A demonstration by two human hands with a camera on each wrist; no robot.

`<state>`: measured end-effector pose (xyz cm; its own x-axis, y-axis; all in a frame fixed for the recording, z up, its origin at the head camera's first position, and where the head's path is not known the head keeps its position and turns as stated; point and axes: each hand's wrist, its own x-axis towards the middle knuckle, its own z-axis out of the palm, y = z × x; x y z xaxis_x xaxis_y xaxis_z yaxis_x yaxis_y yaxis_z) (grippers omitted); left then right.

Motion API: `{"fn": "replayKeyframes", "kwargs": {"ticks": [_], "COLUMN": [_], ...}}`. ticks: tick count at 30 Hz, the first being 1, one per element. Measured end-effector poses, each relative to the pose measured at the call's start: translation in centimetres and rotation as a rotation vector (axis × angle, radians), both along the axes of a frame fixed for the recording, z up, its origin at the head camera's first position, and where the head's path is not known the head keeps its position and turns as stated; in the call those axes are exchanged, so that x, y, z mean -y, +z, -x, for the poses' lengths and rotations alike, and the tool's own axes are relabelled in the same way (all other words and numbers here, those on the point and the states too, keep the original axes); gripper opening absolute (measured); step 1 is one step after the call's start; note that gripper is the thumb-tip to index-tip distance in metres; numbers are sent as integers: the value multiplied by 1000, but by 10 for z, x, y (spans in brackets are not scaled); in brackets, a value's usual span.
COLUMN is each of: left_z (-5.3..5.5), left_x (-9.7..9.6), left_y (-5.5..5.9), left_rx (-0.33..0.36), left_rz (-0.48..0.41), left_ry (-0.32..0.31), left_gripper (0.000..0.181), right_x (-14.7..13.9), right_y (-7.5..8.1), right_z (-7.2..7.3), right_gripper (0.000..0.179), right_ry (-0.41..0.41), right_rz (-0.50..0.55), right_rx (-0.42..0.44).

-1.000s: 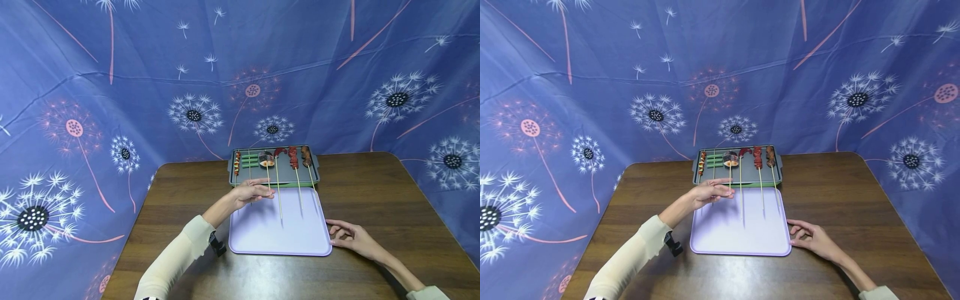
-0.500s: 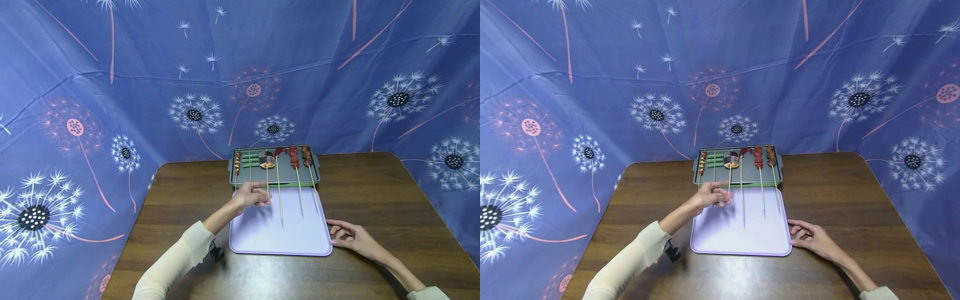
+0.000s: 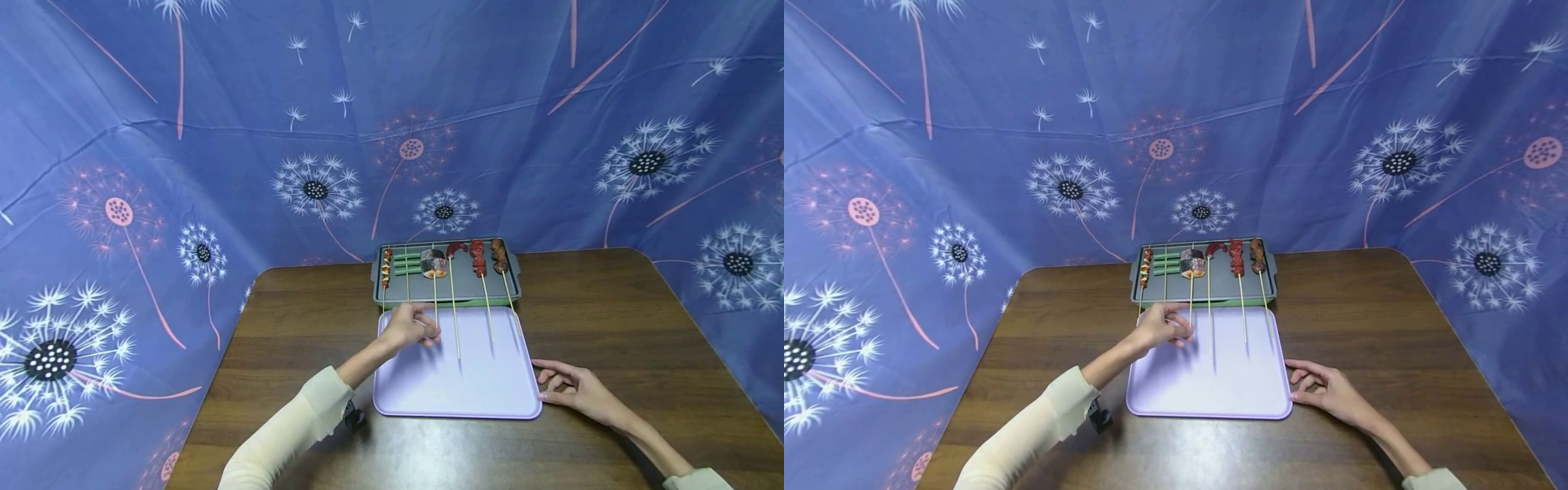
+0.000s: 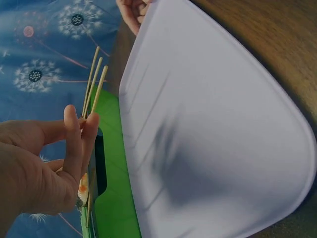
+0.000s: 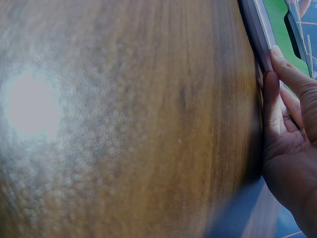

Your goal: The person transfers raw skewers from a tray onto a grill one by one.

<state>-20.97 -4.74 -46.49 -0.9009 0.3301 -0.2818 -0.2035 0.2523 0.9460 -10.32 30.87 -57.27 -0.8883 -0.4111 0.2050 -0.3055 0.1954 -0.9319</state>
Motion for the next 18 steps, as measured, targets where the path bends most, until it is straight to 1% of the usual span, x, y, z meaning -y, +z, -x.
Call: {"fn": "replayKeyframes", "kwargs": {"ticks": [4,11,15,18], "left_z": [0,-1,-2,-3], "left_x": [0,2,9,17], "left_y": [-2,0,5,10], "left_rx": [-48,-165,-189,-194], "left_rz": [31,113,130,106], "left_ry": [-14,-71,-93,-118], "left_gripper": [64,57,55,55], "right_x": [0,1,1,0], "right_y": [0,0,3,4], "right_z": [1,3,4,4], "right_gripper": [51,51,52,53], "right_ry": [2,-2,9,18], "right_rz": [-3,-7,2,25], "right_rx": [-4,-3,18,48]}}
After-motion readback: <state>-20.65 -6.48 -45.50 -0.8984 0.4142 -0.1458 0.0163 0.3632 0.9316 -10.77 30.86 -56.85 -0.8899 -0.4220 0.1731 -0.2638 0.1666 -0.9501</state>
